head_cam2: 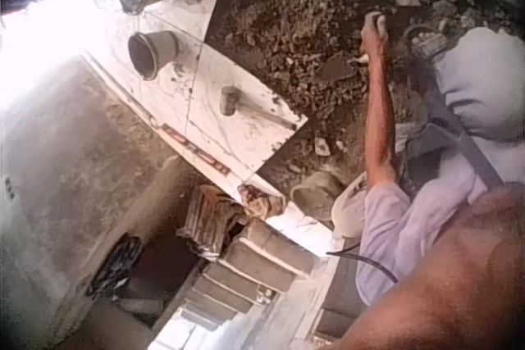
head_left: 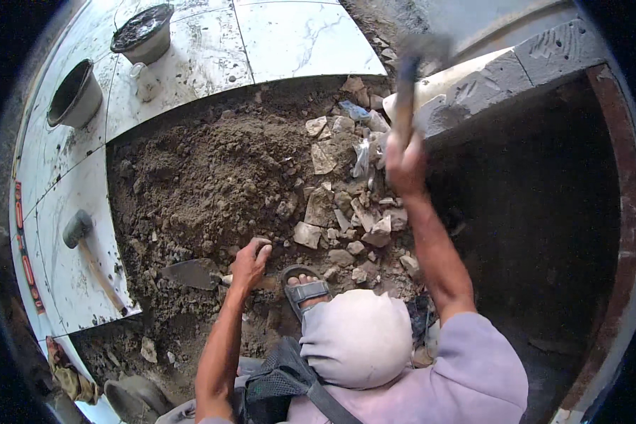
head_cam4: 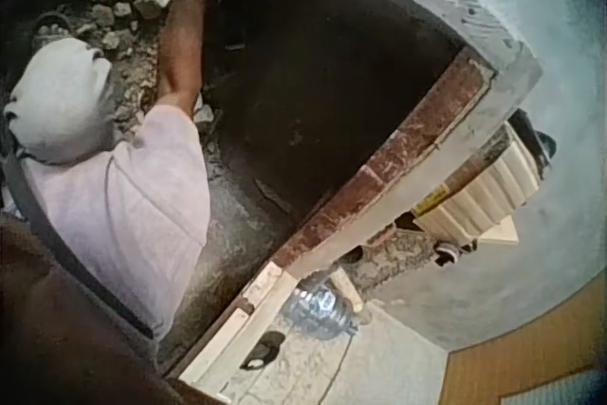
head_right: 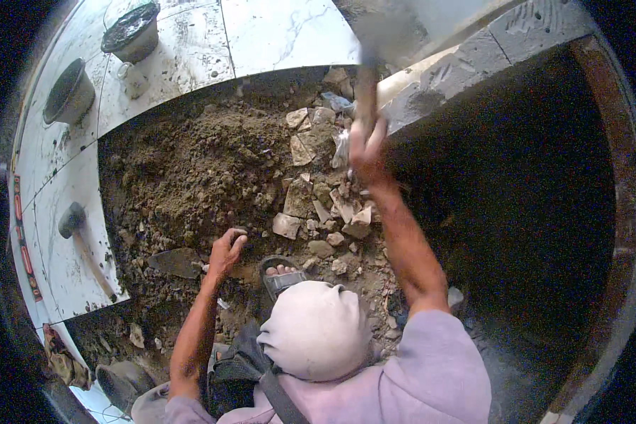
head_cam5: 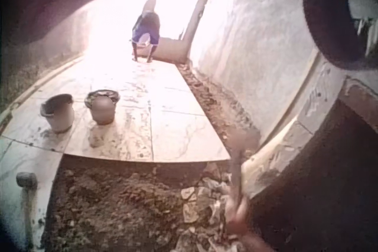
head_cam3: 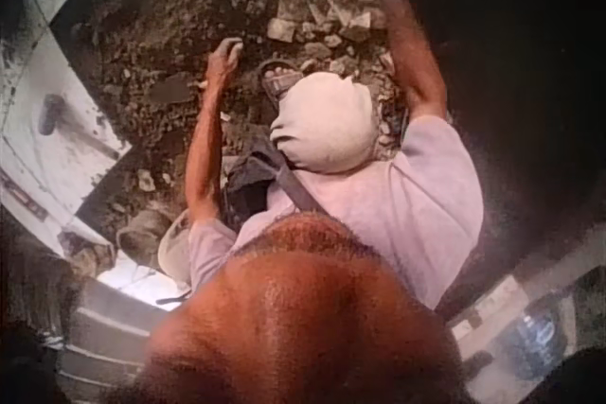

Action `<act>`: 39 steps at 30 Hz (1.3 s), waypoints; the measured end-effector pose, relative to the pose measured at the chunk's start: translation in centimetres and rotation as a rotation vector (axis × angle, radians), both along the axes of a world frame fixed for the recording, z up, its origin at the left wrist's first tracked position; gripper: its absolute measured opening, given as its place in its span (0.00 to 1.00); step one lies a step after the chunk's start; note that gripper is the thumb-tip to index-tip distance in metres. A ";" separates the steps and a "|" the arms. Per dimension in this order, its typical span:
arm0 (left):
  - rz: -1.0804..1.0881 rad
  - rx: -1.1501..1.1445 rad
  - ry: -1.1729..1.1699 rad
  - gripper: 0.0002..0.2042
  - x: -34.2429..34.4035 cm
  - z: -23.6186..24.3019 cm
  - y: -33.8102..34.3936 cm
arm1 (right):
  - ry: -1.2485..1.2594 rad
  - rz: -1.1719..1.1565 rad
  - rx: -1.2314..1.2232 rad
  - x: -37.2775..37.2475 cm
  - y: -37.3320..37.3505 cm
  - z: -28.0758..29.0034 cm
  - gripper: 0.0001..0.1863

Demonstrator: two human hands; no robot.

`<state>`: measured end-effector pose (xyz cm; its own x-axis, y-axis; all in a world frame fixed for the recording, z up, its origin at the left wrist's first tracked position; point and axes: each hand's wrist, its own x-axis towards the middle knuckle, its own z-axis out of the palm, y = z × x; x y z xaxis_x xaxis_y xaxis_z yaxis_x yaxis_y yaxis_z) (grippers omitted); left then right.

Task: The person uses a small axe and a trowel to break apart and clear stones and dirt from a section of a floor. They use their hands to move pieces of rubble into a nearby hole in the ground.

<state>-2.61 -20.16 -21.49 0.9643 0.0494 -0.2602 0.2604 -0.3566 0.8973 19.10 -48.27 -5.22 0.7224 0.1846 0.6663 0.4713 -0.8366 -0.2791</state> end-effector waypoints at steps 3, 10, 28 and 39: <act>0.012 -0.008 0.019 0.11 -0.2 0.0 -0.3 | 0.030 -0.007 0.395 7.9 0.4 2.6 0.18; -0.010 0.044 0.011 0.11 -0.1 1.4 -1.2 | 0.910 -0.201 0.110 13.0 -2.2 -13.8 0.25; -0.050 -0.079 0.063 0.11 -0.5 2.6 -2.0 | 1.116 -0.297 0.115 11.9 -2.6 -13.5 0.21; -0.033 -0.055 0.082 0.13 -0.2 2.6 -1.7 | 1.283 -0.182 -0.215 11.3 -2.1 -10.6 0.25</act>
<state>-2.85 -21.86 -18.91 0.9406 0.0015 -0.3395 0.3224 -0.3173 0.8918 30.41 -50.37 -15.87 0.8415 0.0336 -0.5392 -0.1517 -0.9432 -0.2955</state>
